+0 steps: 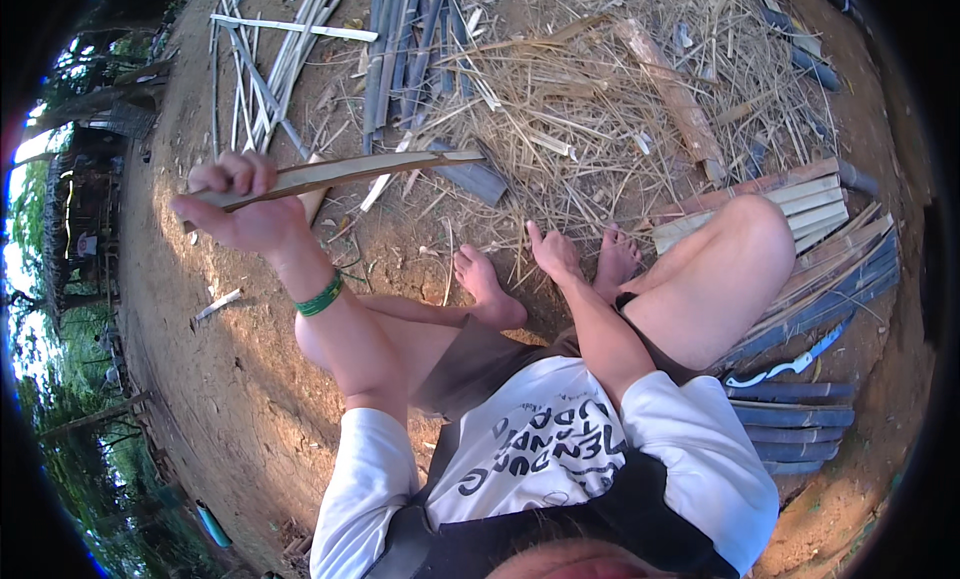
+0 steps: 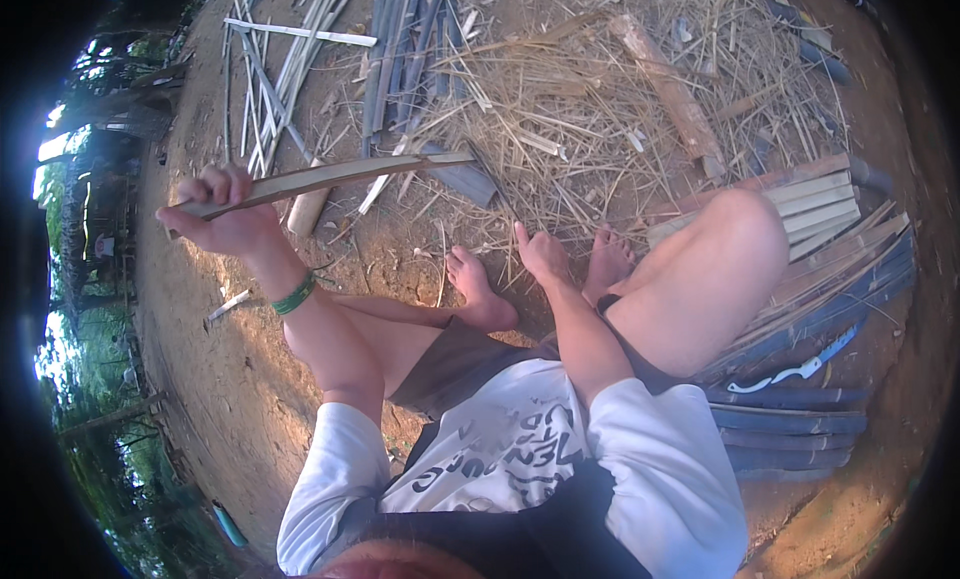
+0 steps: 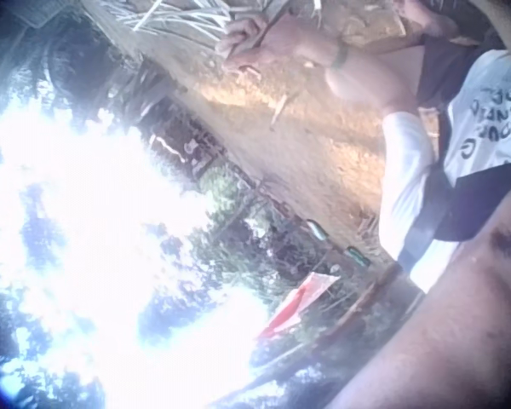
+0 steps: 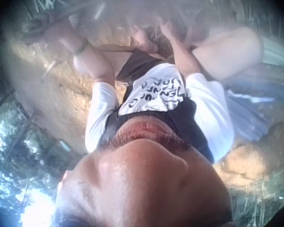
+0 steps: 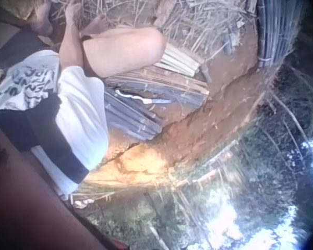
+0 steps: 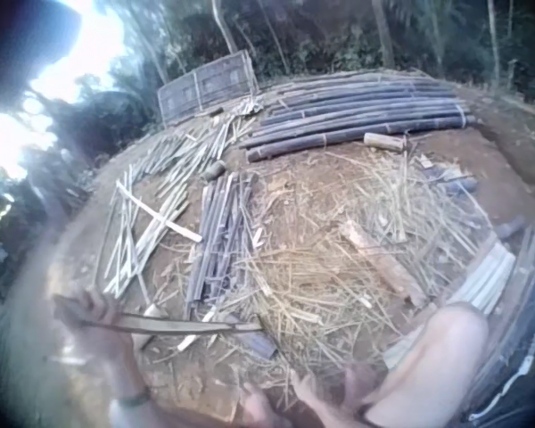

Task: The person shaves and thins out pieces of wood using a cleaver while sitting on the ground.

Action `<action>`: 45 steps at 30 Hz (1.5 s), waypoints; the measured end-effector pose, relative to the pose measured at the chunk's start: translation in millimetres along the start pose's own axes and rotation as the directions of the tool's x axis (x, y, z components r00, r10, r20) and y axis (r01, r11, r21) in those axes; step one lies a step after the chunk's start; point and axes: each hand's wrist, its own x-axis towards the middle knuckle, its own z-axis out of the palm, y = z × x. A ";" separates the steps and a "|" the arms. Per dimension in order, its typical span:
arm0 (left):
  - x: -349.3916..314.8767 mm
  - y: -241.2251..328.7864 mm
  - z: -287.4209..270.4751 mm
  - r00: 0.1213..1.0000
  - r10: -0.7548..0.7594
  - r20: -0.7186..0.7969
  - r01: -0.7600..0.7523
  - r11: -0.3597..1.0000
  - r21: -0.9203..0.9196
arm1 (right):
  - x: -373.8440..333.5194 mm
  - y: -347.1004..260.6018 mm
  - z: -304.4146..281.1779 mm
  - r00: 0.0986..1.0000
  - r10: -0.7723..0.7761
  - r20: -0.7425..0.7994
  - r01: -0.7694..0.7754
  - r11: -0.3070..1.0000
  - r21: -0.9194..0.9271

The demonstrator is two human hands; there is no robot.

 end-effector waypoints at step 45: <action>-120.1 -8.3 225.0 0.312 -0.319 0.895 0.733 0.680 -0.013 | -206.0 -54.4 -569.1 0.067 0.146 -0.987 0.995 -0.082 0.055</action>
